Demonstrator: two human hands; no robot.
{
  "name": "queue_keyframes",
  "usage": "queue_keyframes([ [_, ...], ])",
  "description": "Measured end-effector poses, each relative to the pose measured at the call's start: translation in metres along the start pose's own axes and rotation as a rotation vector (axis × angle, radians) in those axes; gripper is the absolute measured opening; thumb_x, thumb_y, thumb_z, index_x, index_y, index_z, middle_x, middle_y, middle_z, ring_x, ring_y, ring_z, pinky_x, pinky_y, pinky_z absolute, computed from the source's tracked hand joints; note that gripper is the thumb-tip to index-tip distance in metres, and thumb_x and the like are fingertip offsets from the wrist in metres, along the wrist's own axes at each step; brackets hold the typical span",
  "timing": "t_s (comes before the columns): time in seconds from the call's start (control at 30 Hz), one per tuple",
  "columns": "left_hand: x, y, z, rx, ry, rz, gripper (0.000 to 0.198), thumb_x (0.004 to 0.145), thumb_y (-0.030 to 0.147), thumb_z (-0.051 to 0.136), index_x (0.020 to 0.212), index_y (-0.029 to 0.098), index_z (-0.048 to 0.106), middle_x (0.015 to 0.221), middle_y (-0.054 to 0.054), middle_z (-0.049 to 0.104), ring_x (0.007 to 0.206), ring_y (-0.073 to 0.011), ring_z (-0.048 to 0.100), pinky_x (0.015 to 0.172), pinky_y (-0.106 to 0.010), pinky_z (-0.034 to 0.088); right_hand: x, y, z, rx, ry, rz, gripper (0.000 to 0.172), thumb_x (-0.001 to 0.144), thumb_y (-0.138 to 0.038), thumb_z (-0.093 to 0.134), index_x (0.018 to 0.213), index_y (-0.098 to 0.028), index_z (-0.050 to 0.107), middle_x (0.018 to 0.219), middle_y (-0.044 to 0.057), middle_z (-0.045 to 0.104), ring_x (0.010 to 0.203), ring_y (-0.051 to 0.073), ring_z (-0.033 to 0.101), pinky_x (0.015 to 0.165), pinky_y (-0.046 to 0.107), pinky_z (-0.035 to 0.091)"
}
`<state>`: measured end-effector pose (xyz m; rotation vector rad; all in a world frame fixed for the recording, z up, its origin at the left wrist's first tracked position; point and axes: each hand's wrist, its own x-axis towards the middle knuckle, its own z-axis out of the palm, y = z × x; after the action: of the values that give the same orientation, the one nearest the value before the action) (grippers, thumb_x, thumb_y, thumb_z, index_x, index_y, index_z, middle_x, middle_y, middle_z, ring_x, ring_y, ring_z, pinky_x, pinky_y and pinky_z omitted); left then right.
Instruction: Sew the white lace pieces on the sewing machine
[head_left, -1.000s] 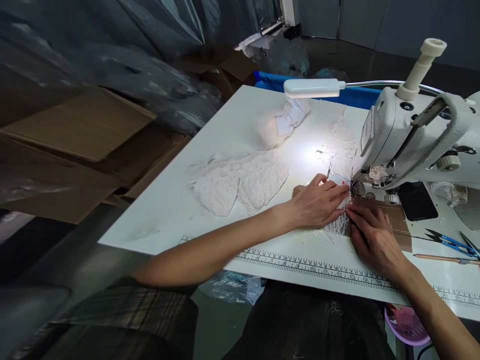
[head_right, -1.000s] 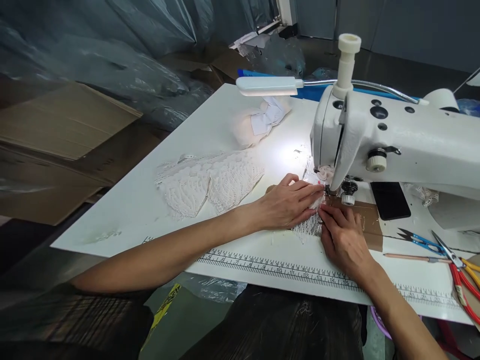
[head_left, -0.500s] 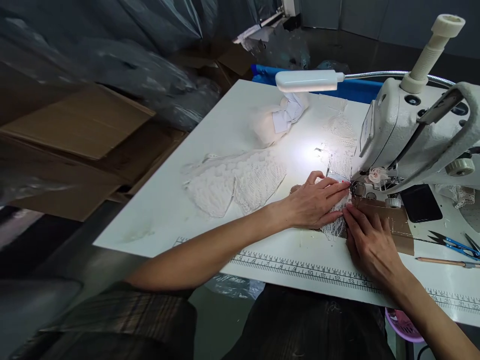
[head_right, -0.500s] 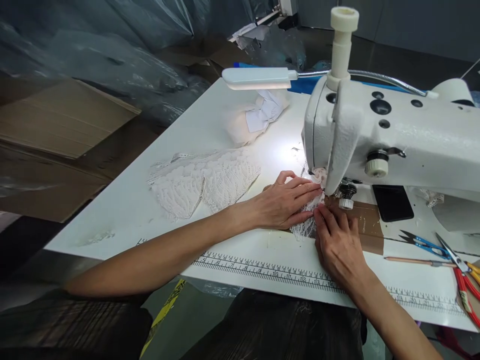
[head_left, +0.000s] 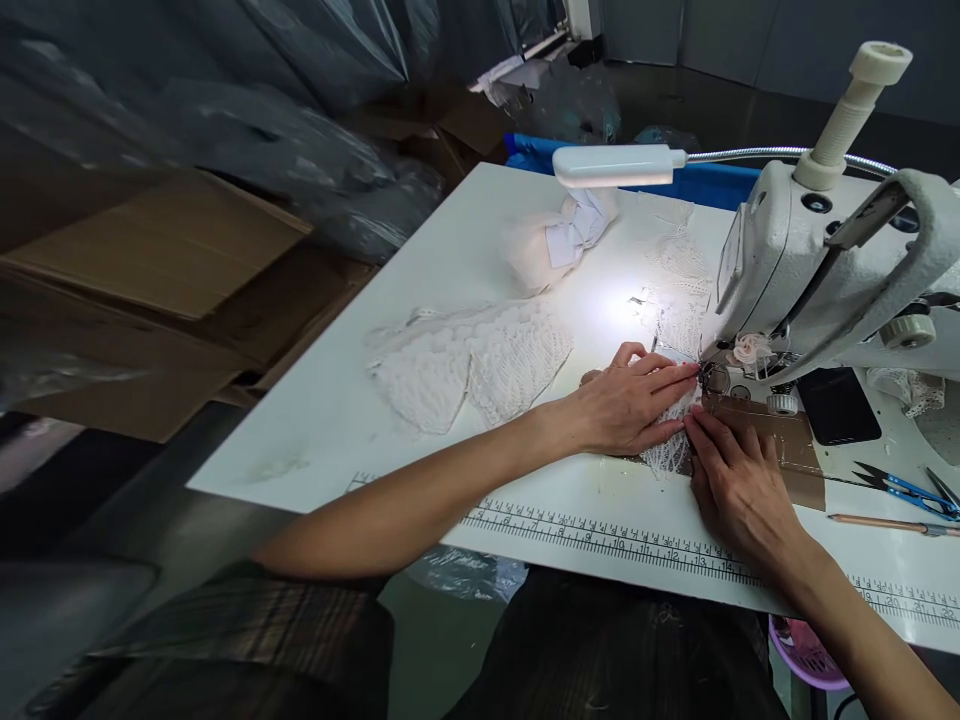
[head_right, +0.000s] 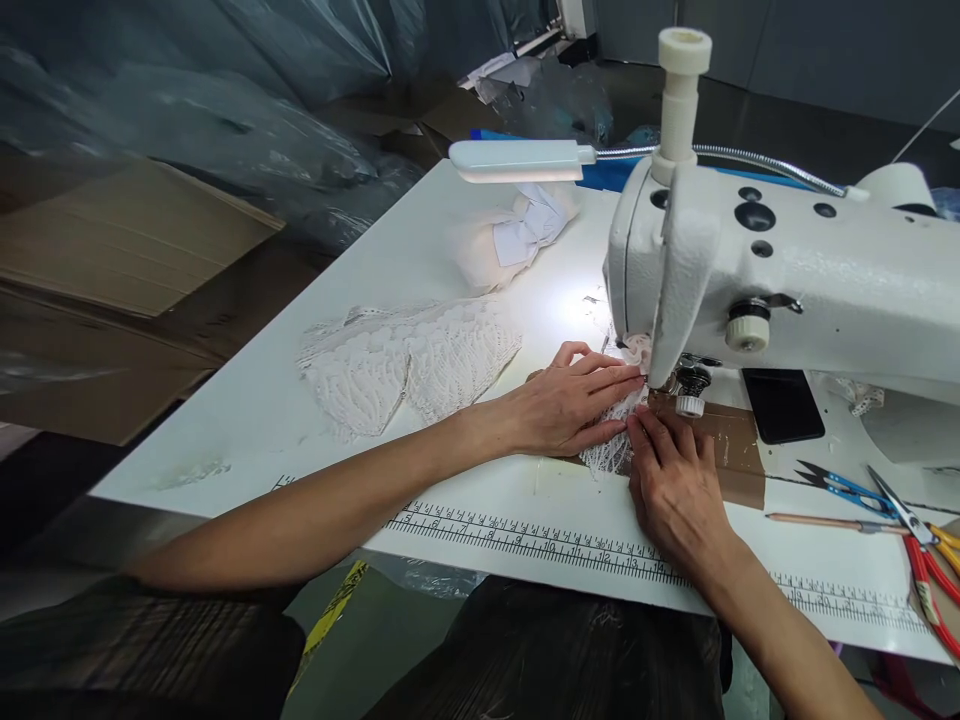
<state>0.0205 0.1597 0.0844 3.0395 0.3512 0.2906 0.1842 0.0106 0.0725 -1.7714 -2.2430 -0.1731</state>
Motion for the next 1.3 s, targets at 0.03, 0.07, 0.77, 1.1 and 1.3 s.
queue_keyframes([
  [0.03, 0.0, 0.0, 0.0, -0.004, 0.007, 0.003, 0.045, 0.103, 0.04, 0.038, 0.136, 0.012, 0.05, 0.143, -0.014, 0.054, 0.121, -0.0294, 0.052, 0.102, -0.047, 0.028, 0.0, 0.0, 0.0, 0.002, -0.007, 0.005, 0.045, 0.092, -0.014, 0.041, 0.135, -0.012, 0.056, 0.132, 0.015, 0.062, 0.113, 0.032, 0.051, 0.083, 0.045, 0.045],
  [0.07, 0.0, -0.001, 0.0, -0.009, 0.015, 0.005, 0.045, 0.102, 0.04, 0.039, 0.136, 0.013, 0.05, 0.144, -0.014, 0.053, 0.121, -0.0292, 0.051, 0.102, -0.046, 0.029, -0.001, -0.001, 0.001, 0.003, -0.015, 0.01, 0.045, 0.092, -0.014, 0.041, 0.135, -0.013, 0.055, 0.133, 0.015, 0.061, 0.113, 0.032, 0.051, 0.081, 0.045, 0.045],
  [0.77, 0.004, 0.001, -0.005, -0.032, 0.023, -0.001, 0.044, 0.098, 0.039, 0.045, 0.134, 0.015, 0.054, 0.145, -0.013, 0.051, 0.114, -0.0273, 0.054, 0.104, -0.046, 0.028, 0.031, 0.061, -0.003, 0.566, 0.098, 0.43, 0.031, 0.087, -0.034, 0.046, 0.092, -0.017, 0.071, 0.076, 0.006, 0.071, 0.065, 0.019, 0.064, 0.063, 0.032, 0.054],
  [1.1, 0.005, 0.0, -0.005, -0.048, 0.036, 0.009, 0.041, 0.097, 0.04, 0.045, 0.128, 0.016, 0.058, 0.144, -0.012, 0.053, 0.116, -0.0283, 0.054, 0.106, -0.049, 0.025, 0.026, 0.052, -0.008, 0.142, -0.046, 0.056, 0.035, 0.091, -0.023, 0.05, 0.116, -0.028, 0.073, 0.104, 0.008, 0.069, 0.084, 0.019, 0.067, 0.073, 0.031, 0.057],
  [1.3, 0.005, -0.001, -0.003, -0.064, 0.02, 0.0, 0.046, 0.098, 0.041, 0.044, 0.135, 0.015, 0.052, 0.145, -0.013, 0.052, 0.118, -0.0285, 0.053, 0.107, -0.05, 0.024, 0.025, 0.05, -0.008, 0.104, -0.094, 0.078, 0.036, 0.09, -0.025, 0.051, 0.12, -0.031, 0.071, 0.105, 0.009, 0.069, 0.085, 0.021, 0.067, 0.068, 0.032, 0.057],
])
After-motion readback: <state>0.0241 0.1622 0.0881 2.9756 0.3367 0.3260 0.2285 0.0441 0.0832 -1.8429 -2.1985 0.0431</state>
